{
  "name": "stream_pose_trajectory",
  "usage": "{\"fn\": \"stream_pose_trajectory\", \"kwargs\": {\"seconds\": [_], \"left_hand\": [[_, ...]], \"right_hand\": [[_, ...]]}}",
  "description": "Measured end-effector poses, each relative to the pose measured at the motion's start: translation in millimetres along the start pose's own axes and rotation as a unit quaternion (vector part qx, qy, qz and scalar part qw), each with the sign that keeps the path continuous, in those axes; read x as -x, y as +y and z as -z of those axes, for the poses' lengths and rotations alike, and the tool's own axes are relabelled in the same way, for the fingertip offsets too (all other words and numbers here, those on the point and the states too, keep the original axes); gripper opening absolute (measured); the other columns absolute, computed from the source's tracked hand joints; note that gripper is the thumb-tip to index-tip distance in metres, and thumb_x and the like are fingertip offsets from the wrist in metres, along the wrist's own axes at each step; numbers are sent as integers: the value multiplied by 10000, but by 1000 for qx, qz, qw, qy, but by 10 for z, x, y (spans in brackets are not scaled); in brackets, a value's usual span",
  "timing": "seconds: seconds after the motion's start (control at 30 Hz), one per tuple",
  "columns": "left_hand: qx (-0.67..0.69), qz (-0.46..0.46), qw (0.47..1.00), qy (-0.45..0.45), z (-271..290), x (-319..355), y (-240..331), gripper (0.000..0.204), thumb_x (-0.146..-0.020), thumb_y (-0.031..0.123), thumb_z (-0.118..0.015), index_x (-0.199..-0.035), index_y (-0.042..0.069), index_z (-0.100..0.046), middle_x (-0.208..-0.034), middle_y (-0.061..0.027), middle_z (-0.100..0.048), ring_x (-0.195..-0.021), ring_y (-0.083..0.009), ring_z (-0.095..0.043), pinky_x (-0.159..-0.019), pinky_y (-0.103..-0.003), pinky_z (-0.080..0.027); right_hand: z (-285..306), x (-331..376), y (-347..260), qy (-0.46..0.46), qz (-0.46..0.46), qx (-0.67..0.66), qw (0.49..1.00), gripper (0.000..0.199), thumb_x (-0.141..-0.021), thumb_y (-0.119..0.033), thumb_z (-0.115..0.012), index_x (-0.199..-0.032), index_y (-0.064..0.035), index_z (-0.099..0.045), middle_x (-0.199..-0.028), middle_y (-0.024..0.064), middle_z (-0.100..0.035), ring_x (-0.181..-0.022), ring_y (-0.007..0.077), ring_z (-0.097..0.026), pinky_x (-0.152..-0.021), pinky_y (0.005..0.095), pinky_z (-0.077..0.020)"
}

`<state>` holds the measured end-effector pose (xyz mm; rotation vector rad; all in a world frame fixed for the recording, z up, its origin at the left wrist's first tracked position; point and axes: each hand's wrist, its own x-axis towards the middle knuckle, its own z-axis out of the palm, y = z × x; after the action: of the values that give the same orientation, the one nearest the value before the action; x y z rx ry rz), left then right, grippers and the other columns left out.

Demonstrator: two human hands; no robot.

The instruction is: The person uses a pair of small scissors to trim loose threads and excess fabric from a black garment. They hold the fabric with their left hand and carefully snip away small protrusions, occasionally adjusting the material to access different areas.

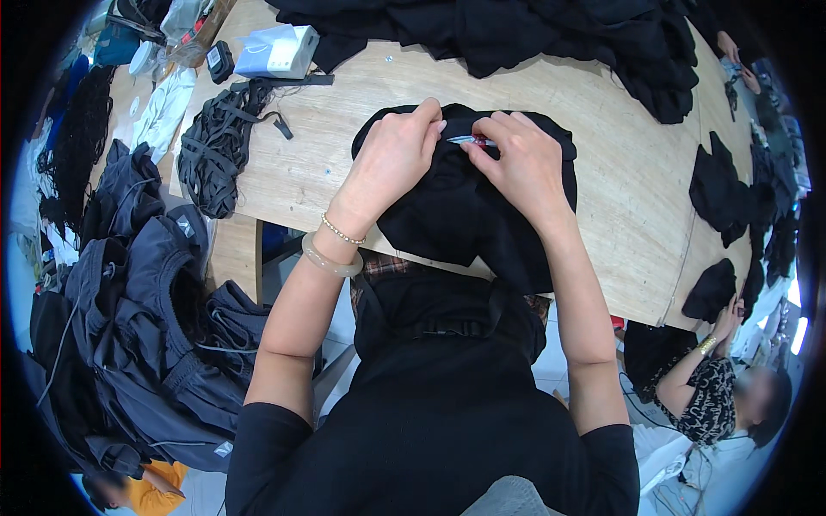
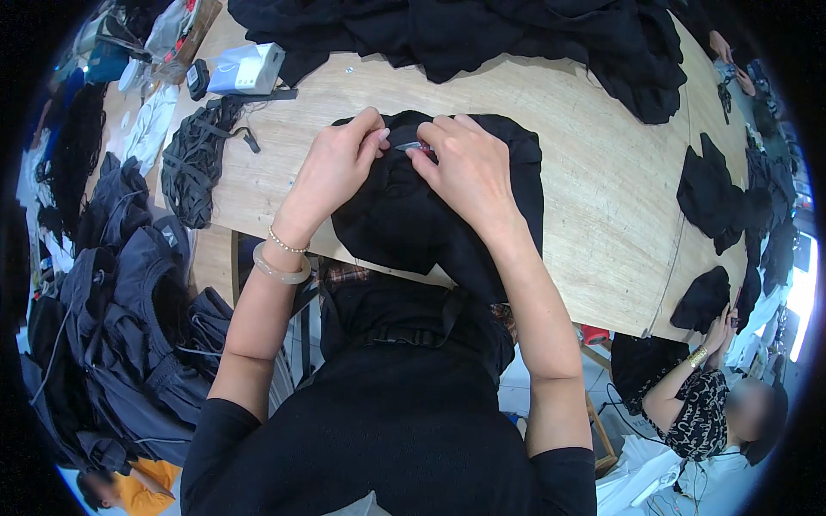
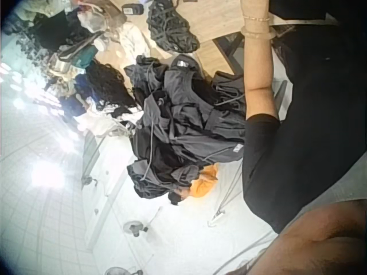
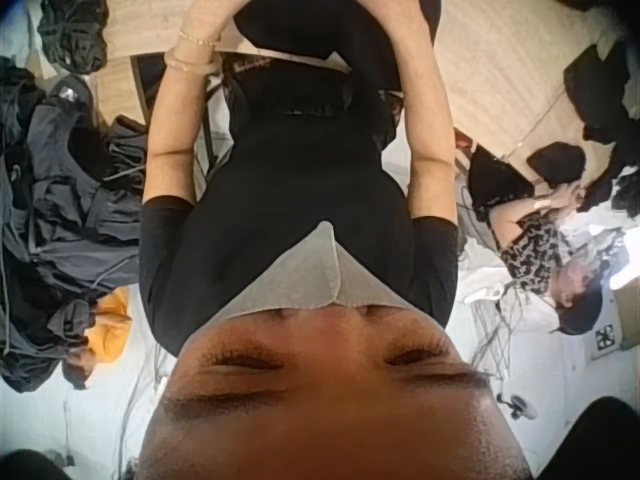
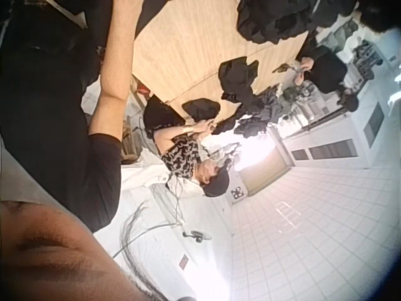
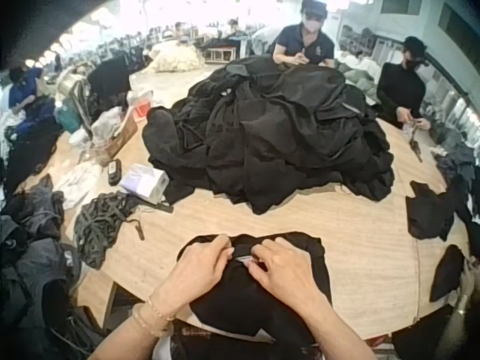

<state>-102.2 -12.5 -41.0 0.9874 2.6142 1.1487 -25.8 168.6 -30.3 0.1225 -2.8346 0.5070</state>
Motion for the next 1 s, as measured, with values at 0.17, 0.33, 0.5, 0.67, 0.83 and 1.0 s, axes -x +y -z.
{"fn": "stream_pose_trajectory", "kwargs": {"seconds": [0.17, 0.33, 0.5, 0.67, 0.83, 1.0], "left_hand": [[0, 6, 1000, -3, -13, -4, 5, 115, -995, 87, -576, -935, -10, -564, -768, -190, -690, -780, -351, -713, -686, -400, -553], [-20, -56, 992, 108, -38, -5, -32, 123, -993, 85, -581, -932, -21, -571, -820, -194, -647, -730, -334, -667, -668, -379, -526], [36, 61, 958, 278, -13, 70, -3, 121, -989, 90, -591, -957, -26, -596, -844, -142, -607, -792, -284, -654, -732, -369, -509], [-8, -65, 991, 113, -144, 129, 73, 165, -899, 117, -716, -969, 21, -602, -1032, -119, -577, -882, -283, -602, -756, -380, -490], [7, -34, 996, 82, -79, 138, 0, 132, -890, 111, -726, -890, 33, -620, -903, -102, -616, -791, -249, -622, -706, -342, -493], [127, 113, 899, 405, 127, 116, -138, 196, -896, 140, -736, -1009, 35, -614, -874, -114, -651, -765, -214, -638, -715, -323, -505]], "right_hand": [[-28, -14, 0, 0, 7, -2, 1000, 186, -833, -258, -751, -828, -85, -684, -811, 31, -670, -858, 217, -659, -695, 348, -543], [-56, -31, -4, 15, -12, -31, 999, 193, -835, -261, -753, -844, -80, -688, -815, 44, -678, -838, 234, -664, -693, 364, -536], [-139, 50, 208, 75, -184, -256, 946, 246, -873, -277, -756, -938, -42, -726, -751, 66, -675, -672, 178, -636, -659, 295, -474], [-414, 190, 469, 85, -285, -414, 860, 272, -897, -252, -764, -956, 8, -709, -705, -49, -552, -684, 37, -470, -639, 216, -382], [-481, 227, 510, 90, -278, -428, 855, 259, -904, -241, -758, -983, 0, -704, -717, -49, -563, -690, 38, -482, -650, 211, -384], [-465, 236, 534, 77, -287, -432, 852, 257, -903, -241, -758, -977, -1, -704, -724, -47, -570, -701, 38, -488, -661, 213, -390]]}}
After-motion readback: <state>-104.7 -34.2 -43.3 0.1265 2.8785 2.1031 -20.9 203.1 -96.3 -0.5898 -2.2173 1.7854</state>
